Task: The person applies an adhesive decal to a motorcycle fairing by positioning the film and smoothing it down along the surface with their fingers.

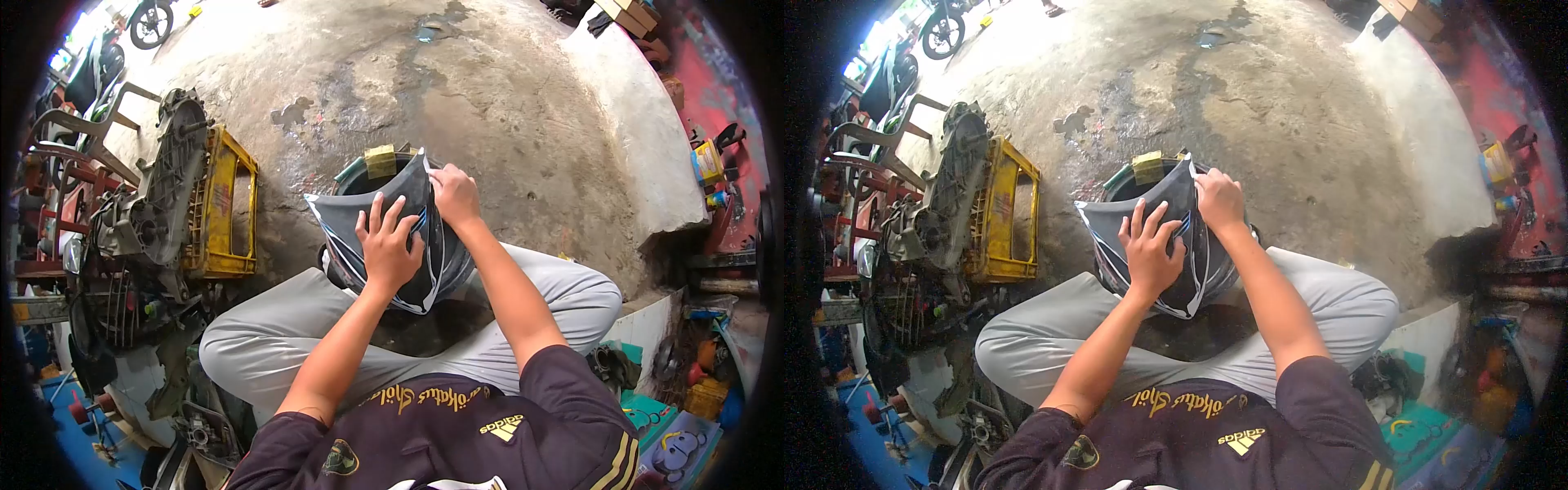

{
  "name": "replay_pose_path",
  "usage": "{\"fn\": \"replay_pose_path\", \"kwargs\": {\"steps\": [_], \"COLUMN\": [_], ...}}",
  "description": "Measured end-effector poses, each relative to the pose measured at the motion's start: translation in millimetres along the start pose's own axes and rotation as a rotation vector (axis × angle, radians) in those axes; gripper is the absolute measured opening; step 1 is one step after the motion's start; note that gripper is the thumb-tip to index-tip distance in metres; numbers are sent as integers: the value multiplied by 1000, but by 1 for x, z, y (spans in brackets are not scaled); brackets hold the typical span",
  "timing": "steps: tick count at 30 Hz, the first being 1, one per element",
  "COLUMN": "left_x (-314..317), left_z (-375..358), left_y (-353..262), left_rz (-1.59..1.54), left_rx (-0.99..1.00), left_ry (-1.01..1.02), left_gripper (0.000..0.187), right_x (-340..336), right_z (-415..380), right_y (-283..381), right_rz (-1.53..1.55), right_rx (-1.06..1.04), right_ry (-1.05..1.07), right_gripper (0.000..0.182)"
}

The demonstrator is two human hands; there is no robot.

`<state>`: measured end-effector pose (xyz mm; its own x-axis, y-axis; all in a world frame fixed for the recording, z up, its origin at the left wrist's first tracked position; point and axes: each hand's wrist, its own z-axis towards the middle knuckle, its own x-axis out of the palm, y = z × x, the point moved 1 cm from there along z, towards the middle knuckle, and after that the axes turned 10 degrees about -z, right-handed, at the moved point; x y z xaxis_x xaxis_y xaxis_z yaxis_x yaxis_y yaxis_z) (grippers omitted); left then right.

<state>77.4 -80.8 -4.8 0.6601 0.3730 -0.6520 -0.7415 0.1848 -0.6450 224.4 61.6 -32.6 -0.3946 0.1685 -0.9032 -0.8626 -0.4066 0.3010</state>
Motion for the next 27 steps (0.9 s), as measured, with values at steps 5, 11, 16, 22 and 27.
{"fn": "replay_pose_path", "kwargs": {"steps": [5,11,16,22,27], "left_x": [-2,0,-2,-1,-3], "left_z": [0,0,2,2,1], "left_y": [-2,1,-1,0,-1], "left_rz": [3,-6,-1,-4,-18], "left_rx": [2,34,10,1,7], "left_ry": [17,-5,4,8,3], "left_gripper": [32,32,31,32,32], "right_x": [-21,-28,0,-9,-24], "right_z": [-51,-58,-3,-23,-64], "right_y": [14,21,4,3,15], "right_rz": [9,-36,4,59,125], "right_rx": [-38,-31,42,15,14], "right_ry": [31,7,25,66,69], "right_gripper": [16,16,15,16,16]}}
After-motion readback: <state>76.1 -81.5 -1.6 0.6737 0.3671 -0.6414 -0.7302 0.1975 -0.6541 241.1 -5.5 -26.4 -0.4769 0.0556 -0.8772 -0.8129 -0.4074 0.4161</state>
